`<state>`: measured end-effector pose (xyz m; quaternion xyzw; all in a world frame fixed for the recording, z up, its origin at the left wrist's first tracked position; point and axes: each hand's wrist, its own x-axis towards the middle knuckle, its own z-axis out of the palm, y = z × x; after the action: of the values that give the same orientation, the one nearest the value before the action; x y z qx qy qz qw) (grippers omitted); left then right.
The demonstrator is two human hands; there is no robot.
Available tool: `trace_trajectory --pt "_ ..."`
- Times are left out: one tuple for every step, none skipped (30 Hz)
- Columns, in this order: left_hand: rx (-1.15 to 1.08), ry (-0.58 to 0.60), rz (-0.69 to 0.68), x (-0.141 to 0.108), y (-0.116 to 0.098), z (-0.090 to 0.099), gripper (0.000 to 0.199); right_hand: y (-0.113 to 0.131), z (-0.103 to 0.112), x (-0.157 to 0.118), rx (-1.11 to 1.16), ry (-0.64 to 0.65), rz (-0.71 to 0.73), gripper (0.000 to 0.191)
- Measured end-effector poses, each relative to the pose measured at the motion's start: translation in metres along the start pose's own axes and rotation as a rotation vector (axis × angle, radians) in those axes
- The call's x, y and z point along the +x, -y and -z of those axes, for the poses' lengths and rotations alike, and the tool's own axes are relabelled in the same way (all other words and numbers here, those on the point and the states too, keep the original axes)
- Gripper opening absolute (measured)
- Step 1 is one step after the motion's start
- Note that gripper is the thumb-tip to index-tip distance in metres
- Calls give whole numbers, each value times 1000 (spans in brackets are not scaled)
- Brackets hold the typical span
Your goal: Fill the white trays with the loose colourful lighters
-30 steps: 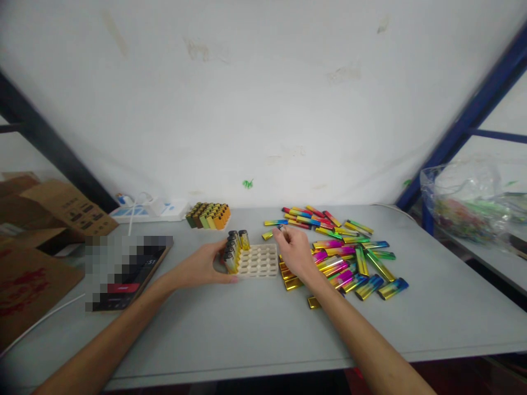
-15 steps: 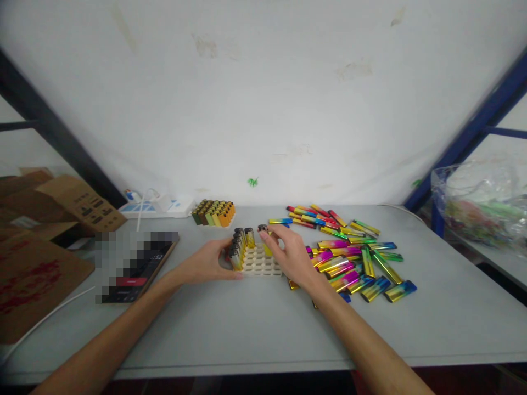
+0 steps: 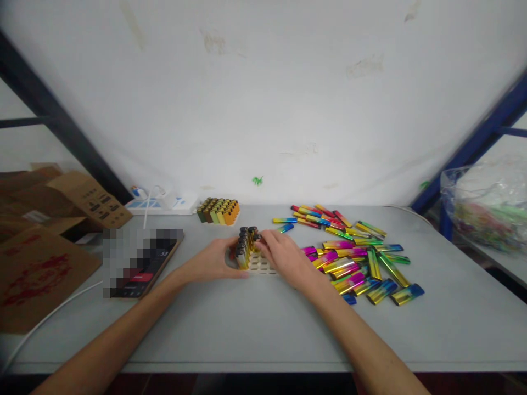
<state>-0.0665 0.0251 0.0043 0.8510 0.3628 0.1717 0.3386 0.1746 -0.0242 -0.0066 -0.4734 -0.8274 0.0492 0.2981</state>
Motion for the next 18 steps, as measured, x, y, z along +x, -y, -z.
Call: trace_trajectory --pt "1 3 -2 0 0 0 61 1 0 1 -59 9 11 25" --pt "2 6 -3 0 1 0 61 3 0 2 -122 12 16 25" --pt "3 9 -3 1 1 0 61 5 0 3 -183 10 19 25" --pt "3 11 -2 1 2 0 62 7 0 3 -240 8 19 25" --pt "4 13 0 1 2 0 64 9 -1 4 -286 8 16 25" --pt "7 14 2 2 2 0 65 10 -1 5 -321 12 12 25" --pt "10 14 3 2 3 0 66 11 -1 5 -345 22 7 25" --pt "15 16 4 2 2 0 66 11 0 5 -356 38 4 25" --pt "18 14 3 2 2 0 67 10 1 5 -355 54 1 24" --pt "18 13 2 2 2 0 67 9 4 5 -336 65 -3 23" --pt "15 9 2 2 1 0 67 6 7 4 -299 65 -8 22" --pt "9 7 3 1 0 1 67 3 12 3 -244 56 -12 22" --pt "3 10 4 1 -1 1 66 -1 18 0 -178 39 -15 23" --pt "-2 13 6 1 -1 2 64 -6 25 -3 -105 21 -20 25" --pt "-4 16 9 0 -2 3 63 -11 32 -6 -34 9 -28 29" --pt "0 17 13 0 -2 4 61 -17 38 -10 30 11 -42 33" --pt "6 13 19 0 -2 5 61 -23 43 -14 85 27 -63 38" --pt "15 9 25 0 -2 6 60 -28 46 -18 131 55 -89 43"
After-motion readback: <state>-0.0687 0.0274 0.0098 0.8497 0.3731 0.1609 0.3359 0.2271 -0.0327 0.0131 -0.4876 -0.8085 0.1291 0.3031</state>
